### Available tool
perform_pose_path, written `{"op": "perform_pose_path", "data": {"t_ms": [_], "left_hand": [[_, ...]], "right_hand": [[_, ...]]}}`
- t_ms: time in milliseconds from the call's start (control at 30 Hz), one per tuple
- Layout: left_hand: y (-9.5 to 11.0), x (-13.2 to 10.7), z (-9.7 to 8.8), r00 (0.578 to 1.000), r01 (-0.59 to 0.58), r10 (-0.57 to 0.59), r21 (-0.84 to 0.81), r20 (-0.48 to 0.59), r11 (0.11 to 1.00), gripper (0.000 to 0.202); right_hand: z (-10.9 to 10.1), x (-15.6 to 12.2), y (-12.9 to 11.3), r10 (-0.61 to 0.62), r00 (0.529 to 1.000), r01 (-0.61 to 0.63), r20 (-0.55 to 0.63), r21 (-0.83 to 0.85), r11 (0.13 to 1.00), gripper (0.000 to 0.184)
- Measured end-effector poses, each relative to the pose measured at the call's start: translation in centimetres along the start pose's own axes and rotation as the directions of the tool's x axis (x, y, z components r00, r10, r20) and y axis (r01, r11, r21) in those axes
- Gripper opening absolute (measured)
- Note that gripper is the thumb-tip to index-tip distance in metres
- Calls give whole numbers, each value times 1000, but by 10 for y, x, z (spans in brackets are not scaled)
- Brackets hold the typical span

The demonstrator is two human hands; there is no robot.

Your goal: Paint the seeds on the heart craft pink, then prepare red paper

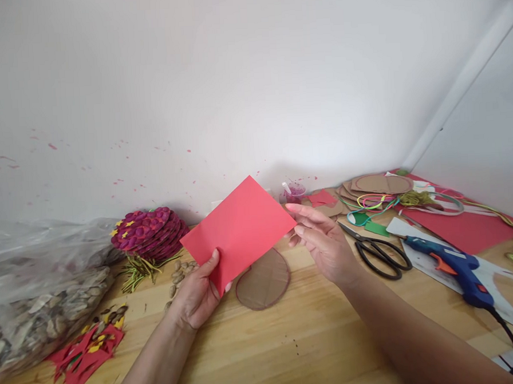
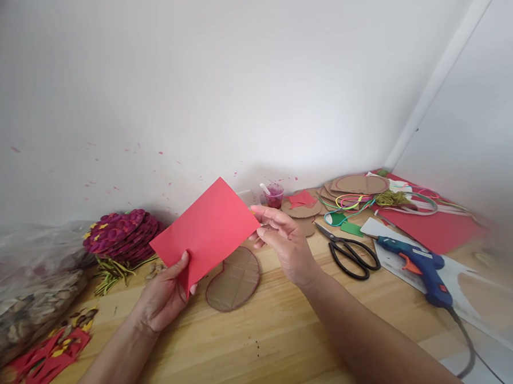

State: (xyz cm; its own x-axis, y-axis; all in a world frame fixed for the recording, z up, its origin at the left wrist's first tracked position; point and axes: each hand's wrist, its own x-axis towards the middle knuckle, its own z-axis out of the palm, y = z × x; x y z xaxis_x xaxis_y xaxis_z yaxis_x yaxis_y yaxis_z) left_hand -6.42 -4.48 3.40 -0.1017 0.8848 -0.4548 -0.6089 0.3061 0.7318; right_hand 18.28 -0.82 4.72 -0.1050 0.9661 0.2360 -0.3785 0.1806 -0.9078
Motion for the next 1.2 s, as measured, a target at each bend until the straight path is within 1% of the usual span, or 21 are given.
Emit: {"op": "perform_pose_path", "data": {"t_ms": [233, 300, 400, 500, 567, 667, 733, 833, 933, 1067, 1200], "left_hand": [[2, -2, 2, 1000, 26, -26, 8, 0, 1000, 21], [2, -2, 2, 999, 31, -31, 8, -6, 999, 22], [0, -1, 0, 1000, 23, -23, 6, 3, 1000, 30], [-3, 2, -2, 1000, -25, 26, -13, 17, 1000, 38], [-6, 3, -3, 998, -55, 55, -13, 15, 998, 39], [-8, 4, -4, 996, -86, 86, 11, 25, 996, 38], [-10, 3, -5, 995, -93, 91, 33, 46, 995, 35], [-11, 1, -6, 995, -59, 51, 80, 91, 995, 30], [-11, 0, -6, 994, -40, 28, 109, 110, 993, 28], [-11, 0, -6, 994, -54, 44, 110, 99, 992, 25], [-12, 3, -7, 994, -65, 56, 94, 94, 993, 24]], "right_hand": [[1, 1, -3, -46, 999, 46, -8, -7, 999, 34], [2, 1, -2, -55, 998, 54, -16, -24, 998, 34], [1, 0, -1, -47, 999, 47, -11, -62, 997, 35], [-1, 1, 0, -13, 1000, 13, 2, -94, 996, 36], [-3, 2, -2, -3, 1000, 1, -14, -111, 994, 36], [-6, 4, -5, -32, 999, 26, -35, -170, 985, 39], [-8, 4, -6, -52, 999, 48, -15, -195, 980, 43], [-10, 4, -7, -49, 999, 52, 22, -211, 976, 50], [-10, 2, -8, -30, 999, 35, 24, -234, 972, 56], [-8, 1, -8, -54, 998, 56, 14, -259, 964, 55], [-6, 2, -7, -50, 998, 55, 30, -222, 974, 53]]}}
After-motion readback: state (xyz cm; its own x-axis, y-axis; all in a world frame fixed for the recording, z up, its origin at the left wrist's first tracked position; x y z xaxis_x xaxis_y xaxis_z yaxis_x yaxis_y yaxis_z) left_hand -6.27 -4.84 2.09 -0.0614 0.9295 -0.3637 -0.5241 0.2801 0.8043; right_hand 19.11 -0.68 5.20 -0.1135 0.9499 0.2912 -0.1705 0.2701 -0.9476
